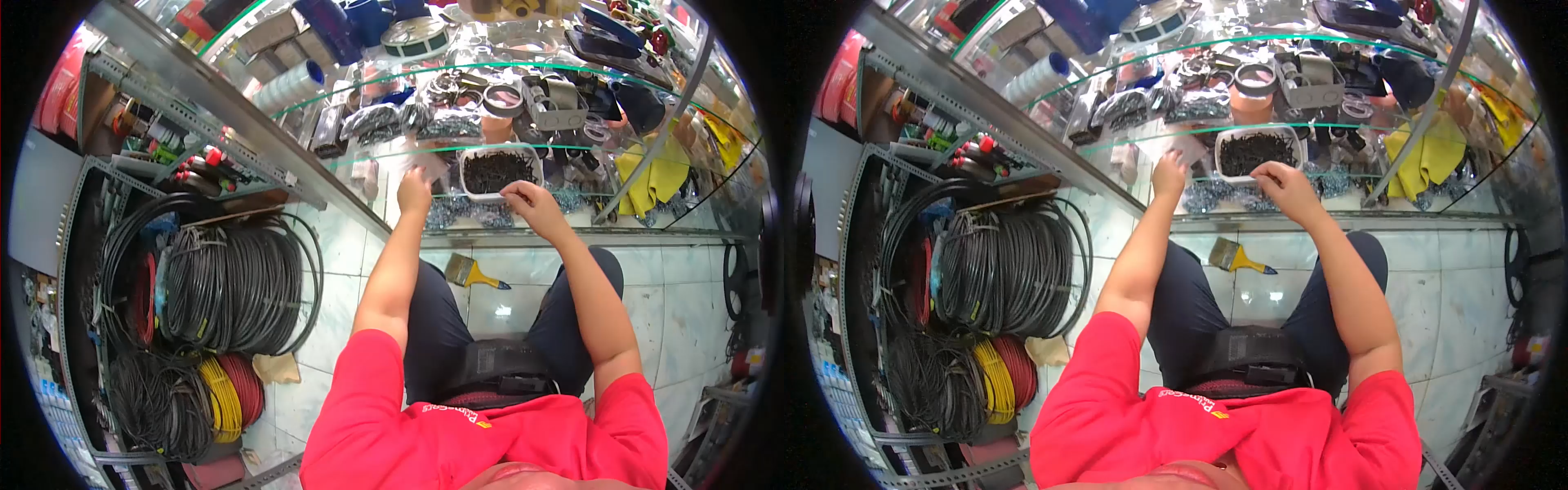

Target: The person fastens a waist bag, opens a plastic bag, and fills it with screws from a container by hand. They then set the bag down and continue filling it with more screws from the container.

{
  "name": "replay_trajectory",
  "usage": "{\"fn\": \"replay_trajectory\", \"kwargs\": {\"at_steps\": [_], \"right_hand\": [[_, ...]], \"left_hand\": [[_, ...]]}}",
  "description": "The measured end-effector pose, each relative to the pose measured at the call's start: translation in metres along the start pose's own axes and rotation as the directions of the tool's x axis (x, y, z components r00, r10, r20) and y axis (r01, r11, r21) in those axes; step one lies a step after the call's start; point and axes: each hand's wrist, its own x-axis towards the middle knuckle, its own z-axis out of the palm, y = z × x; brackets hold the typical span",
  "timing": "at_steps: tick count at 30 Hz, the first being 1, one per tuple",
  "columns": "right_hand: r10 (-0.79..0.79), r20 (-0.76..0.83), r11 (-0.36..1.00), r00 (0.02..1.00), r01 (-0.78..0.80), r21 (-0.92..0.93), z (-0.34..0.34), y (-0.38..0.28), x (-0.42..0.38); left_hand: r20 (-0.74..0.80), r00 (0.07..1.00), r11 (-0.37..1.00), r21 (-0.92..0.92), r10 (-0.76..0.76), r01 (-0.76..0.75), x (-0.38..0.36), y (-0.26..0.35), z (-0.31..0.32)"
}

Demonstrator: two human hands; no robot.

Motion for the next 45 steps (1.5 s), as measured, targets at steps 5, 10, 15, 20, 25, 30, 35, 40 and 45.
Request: {"fn": "replay_trajectory", "kwargs": {"at_steps": [5,10,15,20,25,30,35,40,45], "right_hand": [[0.06,-0.121,0.998,0.991,-0.055,0.041,-0.005,0.009,0.002],[0.105,-0.202,0.99,0.974,-0.083,0.115,-0.009,0.013,0.017],[0.106,-0.213,0.988,0.971,-0.079,0.133,-0.002,0.014,0.019],[0.079,-0.228,0.997,0.971,-0.071,0.039,0.003,0.007,0.013],[0.098,-0.158,0.993,0.983,-0.108,-0.054,0.011,0.002,0.008],[-0.126,-0.034,0.978,0.991,0.119,-0.171,0.042,0.004,-0.004],[-0.306,0.133,0.911,0.943,0.33,-0.248,0.077,-0.007,0.004],[-0.264,0.271,0.893,0.926,0.341,-0.293,0.134,0.002,0.051],[-0.019,0.333,0.77,0.943,0.226,-0.597,0.178,0.03,0.087]], "left_hand": [[-0.07,0.993,0.993,-0.077,-0.098,0.093,0.003,-0.018,0.008],[-0.088,0.936,0.887,-0.36,-0.34,0.288,0.01,-0.026,0.018],[-0.241,0.923,0.899,-0.394,-0.301,0.19,0.01,-0.023,0.012],[-0.307,0.818,0.597,-0.801,-0.486,0.055,0.012,-0.023,-0.013],[0.003,0.702,0.053,-0.997,-0.712,0.058,0.006,-0.012,-0.027],[0.236,0.837,-0.42,-0.908,-0.495,0.008,0.007,-0.038,-0.013],[0.294,0.66,-0.18,-0.955,-0.691,0.236,0.004,-0.025,-0.019],[0.216,0.792,-0.222,-0.969,-0.571,0.104,0.005,-0.013,-0.032],[0.02,0.834,-0.032,-0.999,-0.552,0.003,0.002,-0.017,-0.044]]}}
